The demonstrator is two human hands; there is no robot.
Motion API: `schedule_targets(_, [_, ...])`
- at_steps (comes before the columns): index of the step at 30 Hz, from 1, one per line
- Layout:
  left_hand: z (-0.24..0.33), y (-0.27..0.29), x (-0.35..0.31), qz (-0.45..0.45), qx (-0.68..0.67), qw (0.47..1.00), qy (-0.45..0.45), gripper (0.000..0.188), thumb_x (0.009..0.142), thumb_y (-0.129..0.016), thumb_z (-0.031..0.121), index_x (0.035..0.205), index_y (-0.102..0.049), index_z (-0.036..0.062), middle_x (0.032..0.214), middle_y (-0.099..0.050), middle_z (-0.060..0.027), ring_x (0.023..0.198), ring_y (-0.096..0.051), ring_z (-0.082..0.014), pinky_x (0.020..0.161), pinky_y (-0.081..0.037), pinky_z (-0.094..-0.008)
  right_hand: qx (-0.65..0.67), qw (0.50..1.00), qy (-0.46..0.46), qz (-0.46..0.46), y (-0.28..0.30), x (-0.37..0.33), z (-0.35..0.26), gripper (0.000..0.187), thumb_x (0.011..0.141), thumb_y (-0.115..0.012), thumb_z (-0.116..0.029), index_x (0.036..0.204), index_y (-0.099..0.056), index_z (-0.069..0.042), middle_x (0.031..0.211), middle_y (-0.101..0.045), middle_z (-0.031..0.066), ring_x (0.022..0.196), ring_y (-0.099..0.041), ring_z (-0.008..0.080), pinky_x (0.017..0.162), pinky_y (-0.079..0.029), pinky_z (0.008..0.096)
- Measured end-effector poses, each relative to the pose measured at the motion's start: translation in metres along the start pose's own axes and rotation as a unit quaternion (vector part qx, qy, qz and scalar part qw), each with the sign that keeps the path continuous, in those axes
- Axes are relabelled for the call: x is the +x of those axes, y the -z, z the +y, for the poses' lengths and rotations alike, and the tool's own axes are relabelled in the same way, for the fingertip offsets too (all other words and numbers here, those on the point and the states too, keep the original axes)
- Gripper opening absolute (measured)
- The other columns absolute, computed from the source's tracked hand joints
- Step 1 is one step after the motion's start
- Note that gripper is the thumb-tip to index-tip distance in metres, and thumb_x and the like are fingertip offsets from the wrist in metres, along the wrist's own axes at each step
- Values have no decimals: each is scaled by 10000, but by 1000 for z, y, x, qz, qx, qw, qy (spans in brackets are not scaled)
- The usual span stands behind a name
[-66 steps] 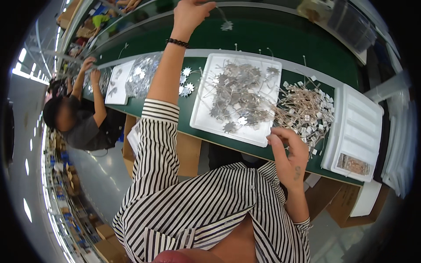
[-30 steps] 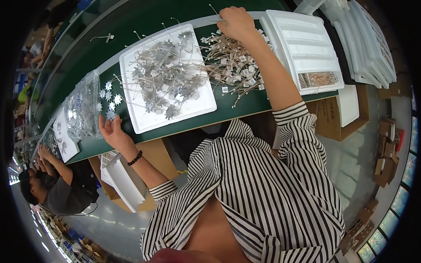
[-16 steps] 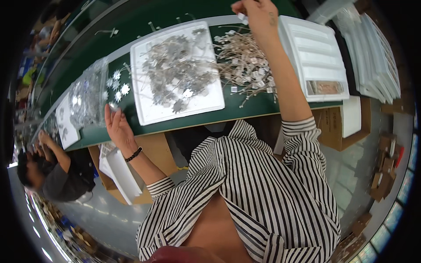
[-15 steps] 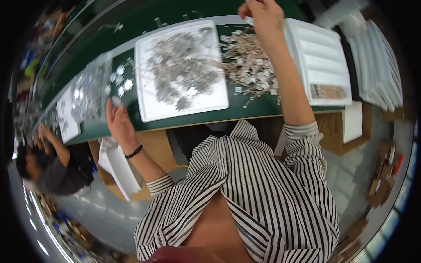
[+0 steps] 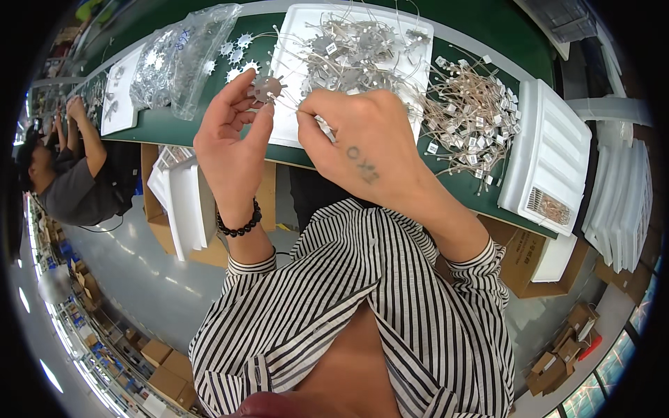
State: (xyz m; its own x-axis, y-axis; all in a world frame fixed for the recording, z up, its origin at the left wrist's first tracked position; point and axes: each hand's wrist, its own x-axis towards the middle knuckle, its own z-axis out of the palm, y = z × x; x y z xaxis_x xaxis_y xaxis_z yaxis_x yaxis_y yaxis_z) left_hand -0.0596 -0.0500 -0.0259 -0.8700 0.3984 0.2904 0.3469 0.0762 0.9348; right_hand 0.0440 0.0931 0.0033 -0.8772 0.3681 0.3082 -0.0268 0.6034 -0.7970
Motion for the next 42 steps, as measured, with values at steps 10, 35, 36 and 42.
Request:
schedule_targets(10, [2,3,-5,-7,99,992,-78,468,751,-671,-113,1182,-731,58,1031,-712,-56,750,-609,-136,645,-521,-244,-15,1000,6,-22,-7,4,-3,41,809,-689,-36,819,-721,-12,511,-512,-4,421,-354,109,435,-277,255])
schedule_targets(35, [12,16,-11,-152,48,987,7,484,735,-692,-95,1205,-699,19,1097,-714,-94,807,-645,-147,664,-541,-246,-79,989,120,-18,-15,4,6,72,874,-685,-78,932,-662,-43,631,-553,29,494,-479,166,481,-376,318])
schedule_targets(36, [13,15,-11,-149,3,988,31,490,731,-691,-102,1208,-697,10,1101,-714,-100,823,-650,-149,683,-545,-243,-38,996,65,-39,-12,3,3,85,881,-689,-84,949,-666,-38,637,-554,22,505,-481,151,486,-373,307])
schedule_targets(42, [22,6,-8,-153,-73,985,45,524,718,-689,-124,1231,-681,-19,1053,-728,-117,851,-671,-151,738,-563,-239,137,973,-127,-132,5,4,11,151,902,-708,-105,1026,-673,-26,674,-558,-8,573,-497,86,524,-362,250])
